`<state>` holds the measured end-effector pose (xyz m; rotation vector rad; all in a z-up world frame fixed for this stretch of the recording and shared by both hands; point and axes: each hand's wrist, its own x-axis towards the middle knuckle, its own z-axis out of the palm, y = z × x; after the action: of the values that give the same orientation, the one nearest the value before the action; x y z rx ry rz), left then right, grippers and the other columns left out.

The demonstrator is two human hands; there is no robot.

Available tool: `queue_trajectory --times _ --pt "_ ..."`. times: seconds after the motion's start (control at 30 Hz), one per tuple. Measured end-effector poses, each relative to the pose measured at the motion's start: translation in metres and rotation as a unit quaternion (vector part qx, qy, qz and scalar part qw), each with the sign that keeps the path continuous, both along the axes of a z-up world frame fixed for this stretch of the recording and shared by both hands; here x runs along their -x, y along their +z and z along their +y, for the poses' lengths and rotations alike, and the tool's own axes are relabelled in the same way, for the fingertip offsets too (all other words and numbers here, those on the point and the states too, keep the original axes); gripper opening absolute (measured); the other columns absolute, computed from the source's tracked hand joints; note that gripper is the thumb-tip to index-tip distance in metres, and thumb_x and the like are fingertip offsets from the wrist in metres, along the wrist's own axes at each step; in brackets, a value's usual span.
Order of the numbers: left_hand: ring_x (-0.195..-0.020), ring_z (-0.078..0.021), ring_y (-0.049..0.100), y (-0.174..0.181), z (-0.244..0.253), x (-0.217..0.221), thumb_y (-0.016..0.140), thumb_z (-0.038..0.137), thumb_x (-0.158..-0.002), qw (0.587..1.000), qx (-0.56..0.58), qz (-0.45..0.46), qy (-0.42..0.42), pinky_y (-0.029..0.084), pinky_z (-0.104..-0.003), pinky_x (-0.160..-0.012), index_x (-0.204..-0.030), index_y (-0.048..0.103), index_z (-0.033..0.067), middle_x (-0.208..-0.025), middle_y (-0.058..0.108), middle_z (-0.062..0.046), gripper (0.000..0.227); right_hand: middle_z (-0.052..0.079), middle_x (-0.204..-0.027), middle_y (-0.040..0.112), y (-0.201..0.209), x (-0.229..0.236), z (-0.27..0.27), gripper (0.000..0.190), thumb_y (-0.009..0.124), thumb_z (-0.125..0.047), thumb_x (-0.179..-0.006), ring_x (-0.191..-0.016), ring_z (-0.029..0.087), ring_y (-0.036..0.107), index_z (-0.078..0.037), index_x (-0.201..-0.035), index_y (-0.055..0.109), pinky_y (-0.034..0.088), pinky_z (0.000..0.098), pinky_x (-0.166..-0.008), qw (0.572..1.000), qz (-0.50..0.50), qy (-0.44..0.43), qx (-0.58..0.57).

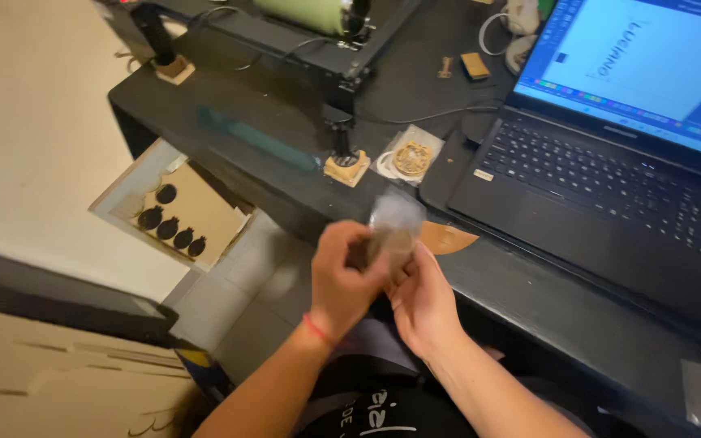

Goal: The person places round wooden discs into small clear plastic bags and seals them. They then place the sealed bags into a small cardboard box. Finally, they place a small bag containing a decorative wooden cutout into the same box.

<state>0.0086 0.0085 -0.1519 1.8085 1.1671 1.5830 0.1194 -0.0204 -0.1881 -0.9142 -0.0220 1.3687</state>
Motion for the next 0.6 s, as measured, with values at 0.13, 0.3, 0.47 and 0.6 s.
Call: queue_trajectory --times 0.13,0.3,0.47,0.6 --pt "-0.085 -0.0292 0.07 0.015 -0.037 -0.018 0.082 0.007 -0.068 0.982 -0.163 0.035 -0.089 0.059 -0.036 -0.074 -0.098 0.071 0.0082 -0.093 0.069 -0.008 0.032 0.007 -0.128 0.063 0.039 -0.015 -0.036 0.05 0.05 -0.046 -0.098 -0.115 0.03 0.062 -0.015 -0.136 0.059 0.046 0.046 -0.105 0.995 0.084 -0.003 -0.045" --pt "-0.114 -0.0246 0.064 0.006 -0.073 -0.027 0.091 0.028 -0.074 0.961 -0.165 0.085 -0.205 0.055 -0.037 -0.098 -0.125 0.057 0.0104 -0.123 0.055 -0.009 0.064 0.004 -0.108 0.064 0.061 -0.044 -0.077 0.068 0.037 -0.064 -0.096 -0.1 0.023 0.06 -0.012 -0.131 0.064 0.047 0.0358 -0.09 0.991 0.108 0.045 0.061" --pt "-0.08 -0.0221 0.053 0.009 -0.072 -0.046 0.077 0.045 -0.086 0.912 -0.205 0.053 -0.351 0.042 -0.037 -0.071 -0.117 0.057 0.0107 -0.101 0.055 -0.006 0.05 0.006 -0.089 0.067 0.053 -0.062 -0.108 0.053 0.05 -0.053 -0.092 -0.075 0.021 0.061 -0.011 -0.115 0.071 0.047 0.032 -0.063 0.989 0.103 0.048 0.1" --pt "-0.092 -0.017 0.06 0.0 -0.086 -0.055 0.066 0.063 -0.084 0.894 -0.274 0.04 -0.351 0.047 -0.036 -0.073 -0.11 0.062 0.0104 -0.106 0.056 -0.005 0.059 -0.001 -0.076 0.061 0.052 -0.065 -0.128 0.029 0.053 -0.035 -0.097 -0.071 0.012 0.06 -0.009 -0.098 0.066 0.048 0.021 -0.068 0.952 0.285 0.106 0.041"
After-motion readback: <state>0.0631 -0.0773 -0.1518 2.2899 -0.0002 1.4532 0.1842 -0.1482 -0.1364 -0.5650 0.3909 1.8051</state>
